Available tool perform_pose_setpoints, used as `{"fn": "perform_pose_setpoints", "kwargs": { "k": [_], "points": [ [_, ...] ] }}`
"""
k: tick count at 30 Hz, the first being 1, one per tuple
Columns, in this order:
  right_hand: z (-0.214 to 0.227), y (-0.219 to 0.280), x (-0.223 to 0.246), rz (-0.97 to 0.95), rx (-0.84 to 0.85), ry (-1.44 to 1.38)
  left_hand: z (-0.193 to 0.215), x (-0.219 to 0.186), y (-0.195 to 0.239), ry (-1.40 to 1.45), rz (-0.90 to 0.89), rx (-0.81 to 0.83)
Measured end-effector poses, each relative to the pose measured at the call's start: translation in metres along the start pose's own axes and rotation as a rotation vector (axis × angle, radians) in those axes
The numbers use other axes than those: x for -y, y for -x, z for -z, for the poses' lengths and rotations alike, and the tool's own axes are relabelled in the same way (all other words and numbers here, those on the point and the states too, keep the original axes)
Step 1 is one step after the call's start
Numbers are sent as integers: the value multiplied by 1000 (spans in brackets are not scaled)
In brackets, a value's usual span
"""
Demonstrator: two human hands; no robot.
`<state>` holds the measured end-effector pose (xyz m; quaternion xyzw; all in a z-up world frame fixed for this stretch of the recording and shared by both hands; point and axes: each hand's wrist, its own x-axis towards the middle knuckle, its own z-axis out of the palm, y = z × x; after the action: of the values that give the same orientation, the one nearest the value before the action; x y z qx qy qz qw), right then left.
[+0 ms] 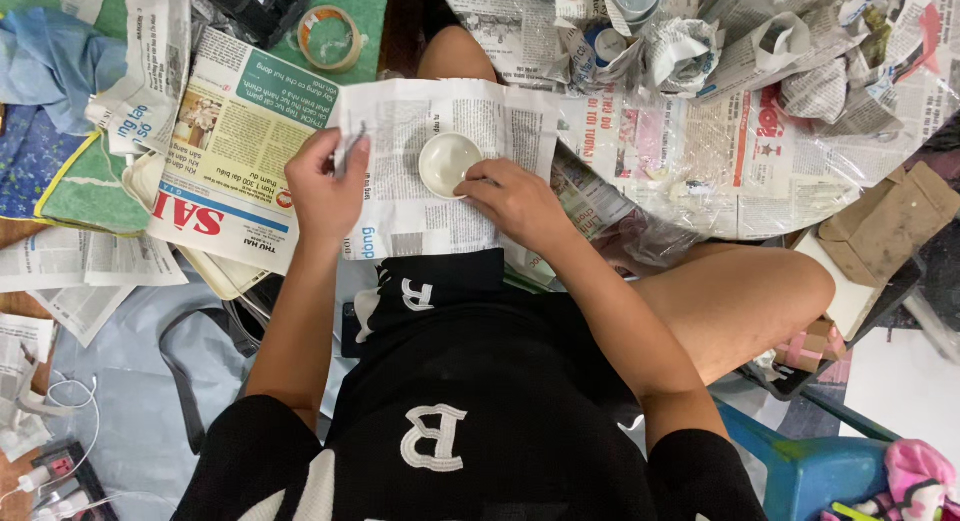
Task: The person sits cross-legged and wraps individual ceramic cups with newspaper sheets. They fold the paper around each cup, tuck the edges, and place the wrapped items into a black plastic crate. The process is repeated for multiple cups.
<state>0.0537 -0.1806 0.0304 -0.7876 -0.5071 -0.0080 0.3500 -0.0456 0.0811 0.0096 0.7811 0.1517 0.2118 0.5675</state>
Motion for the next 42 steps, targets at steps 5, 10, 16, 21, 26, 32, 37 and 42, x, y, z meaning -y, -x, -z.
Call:
{"fn": "perform_pose_setpoints", "kwargs": {
  "k": [5,10,16,21,26,32,37,42],
  "points": [
    [1,-1,0,2,30,36,-8,-49,17,-518,-535,250],
    [5,0,1,10,31,19,-26,-73,20,-687,-501,361],
    [8,1,-4,29,-36,-81,-32,-68,22,-722,-451,391],
    [4,3,-31,-206,-581,174,-37,-62,23,-679,-442,380],
    [-11,11,-73,-506,-516,-477,-37,-62,25,-615,-399,371],
    [-26,17,-76,-644,-353,-649,-39,-62,27,-622,-437,354],
    [4,8,-41,-418,-318,-509,-41,-65,26,-611,-412,346],
    [28,-1,0,-33,-177,-122,-42,-64,29,-634,-387,377]
  ]
}}
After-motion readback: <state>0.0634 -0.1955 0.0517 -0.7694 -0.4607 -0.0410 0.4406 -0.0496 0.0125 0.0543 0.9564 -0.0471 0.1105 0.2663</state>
